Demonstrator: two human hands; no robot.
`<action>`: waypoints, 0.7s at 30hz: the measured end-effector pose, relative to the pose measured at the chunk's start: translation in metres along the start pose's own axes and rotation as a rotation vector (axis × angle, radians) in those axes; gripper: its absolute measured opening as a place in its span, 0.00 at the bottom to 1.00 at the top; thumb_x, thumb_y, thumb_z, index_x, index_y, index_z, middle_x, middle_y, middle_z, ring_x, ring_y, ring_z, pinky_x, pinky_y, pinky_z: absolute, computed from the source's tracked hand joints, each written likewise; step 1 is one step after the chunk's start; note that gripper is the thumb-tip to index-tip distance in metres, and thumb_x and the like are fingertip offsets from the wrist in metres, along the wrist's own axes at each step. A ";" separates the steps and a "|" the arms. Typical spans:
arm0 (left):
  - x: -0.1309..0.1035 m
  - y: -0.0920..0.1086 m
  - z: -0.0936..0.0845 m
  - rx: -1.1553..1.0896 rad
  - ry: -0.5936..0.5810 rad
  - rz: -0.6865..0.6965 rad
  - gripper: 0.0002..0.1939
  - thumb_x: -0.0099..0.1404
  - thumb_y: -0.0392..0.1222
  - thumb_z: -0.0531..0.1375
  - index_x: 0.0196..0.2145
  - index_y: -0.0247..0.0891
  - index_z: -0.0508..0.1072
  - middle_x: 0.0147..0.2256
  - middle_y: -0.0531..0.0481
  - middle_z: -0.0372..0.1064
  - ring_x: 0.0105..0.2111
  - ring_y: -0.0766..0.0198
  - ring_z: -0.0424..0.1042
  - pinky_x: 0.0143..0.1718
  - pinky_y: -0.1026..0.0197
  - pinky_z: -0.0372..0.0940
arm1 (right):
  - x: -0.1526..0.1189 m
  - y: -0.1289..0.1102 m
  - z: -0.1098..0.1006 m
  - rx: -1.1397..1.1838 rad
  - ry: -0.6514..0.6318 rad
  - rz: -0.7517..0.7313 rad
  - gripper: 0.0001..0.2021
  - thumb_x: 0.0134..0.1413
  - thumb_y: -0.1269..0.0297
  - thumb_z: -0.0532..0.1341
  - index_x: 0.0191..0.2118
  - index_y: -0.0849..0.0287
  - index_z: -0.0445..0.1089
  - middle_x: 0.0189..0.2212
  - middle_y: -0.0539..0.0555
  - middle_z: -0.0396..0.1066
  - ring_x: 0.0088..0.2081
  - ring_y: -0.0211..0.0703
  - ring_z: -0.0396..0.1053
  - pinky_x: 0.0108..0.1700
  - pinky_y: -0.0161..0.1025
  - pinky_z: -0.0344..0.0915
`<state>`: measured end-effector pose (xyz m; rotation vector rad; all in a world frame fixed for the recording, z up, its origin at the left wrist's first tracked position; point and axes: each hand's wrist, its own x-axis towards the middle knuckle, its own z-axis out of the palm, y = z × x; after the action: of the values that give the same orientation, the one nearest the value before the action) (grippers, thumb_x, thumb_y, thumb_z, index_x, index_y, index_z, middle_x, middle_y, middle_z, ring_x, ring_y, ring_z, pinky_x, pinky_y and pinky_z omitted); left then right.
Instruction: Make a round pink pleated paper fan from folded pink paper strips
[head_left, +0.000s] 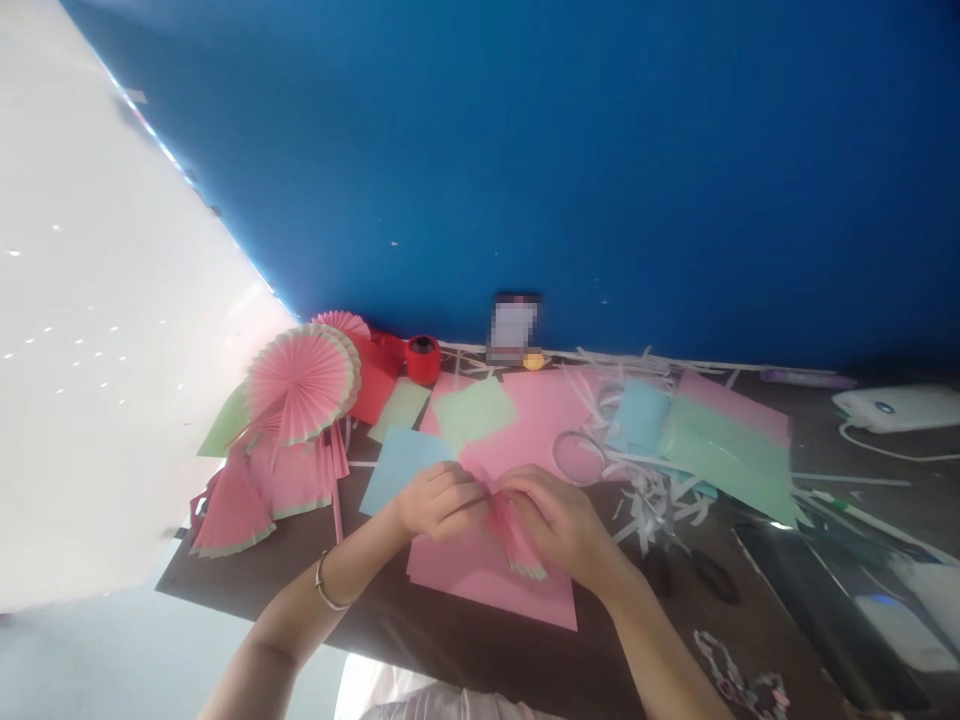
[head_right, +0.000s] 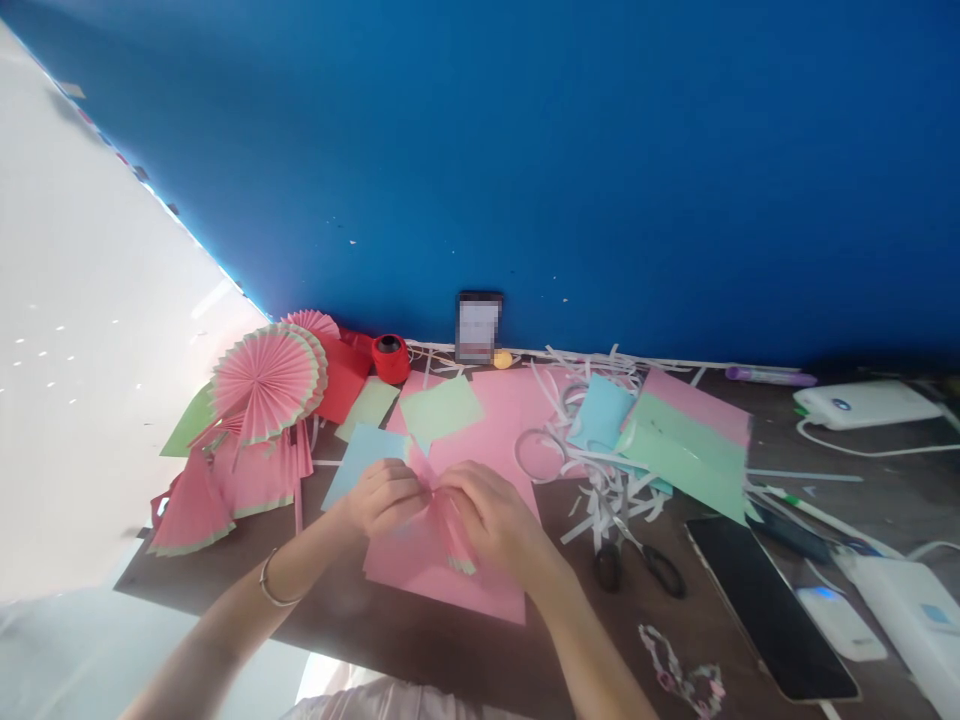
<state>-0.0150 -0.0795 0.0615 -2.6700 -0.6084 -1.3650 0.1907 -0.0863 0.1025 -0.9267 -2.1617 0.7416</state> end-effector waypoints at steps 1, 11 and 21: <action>0.000 0.000 0.000 0.017 0.012 0.013 0.13 0.63 0.29 0.50 0.41 0.39 0.68 0.33 0.47 0.73 0.34 0.63 0.72 0.33 0.60 0.67 | 0.000 0.001 0.000 0.005 0.002 0.015 0.10 0.60 0.73 0.49 0.37 0.55 0.66 0.34 0.53 0.72 0.36 0.40 0.70 0.39 0.38 0.68; -0.005 0.002 0.002 -0.015 -0.069 -0.050 0.14 0.65 0.29 0.46 0.41 0.39 0.68 0.35 0.45 0.73 0.35 0.63 0.71 0.34 0.60 0.66 | 0.003 0.009 0.002 -0.006 0.094 0.083 0.09 0.59 0.71 0.49 0.35 0.56 0.66 0.31 0.52 0.71 0.34 0.40 0.70 0.37 0.37 0.68; -0.012 0.015 0.027 -0.430 -0.126 -0.479 0.09 0.68 0.38 0.46 0.34 0.38 0.64 0.34 0.44 0.68 0.34 0.63 0.69 0.34 0.60 0.66 | 0.002 0.014 0.010 0.076 0.079 0.258 0.07 0.60 0.67 0.51 0.33 0.56 0.64 0.29 0.51 0.69 0.32 0.39 0.68 0.35 0.37 0.65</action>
<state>0.0054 -0.0902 0.0375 -3.1017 -1.1473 -1.5968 0.1879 -0.0788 0.0866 -1.1886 -1.9528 0.8888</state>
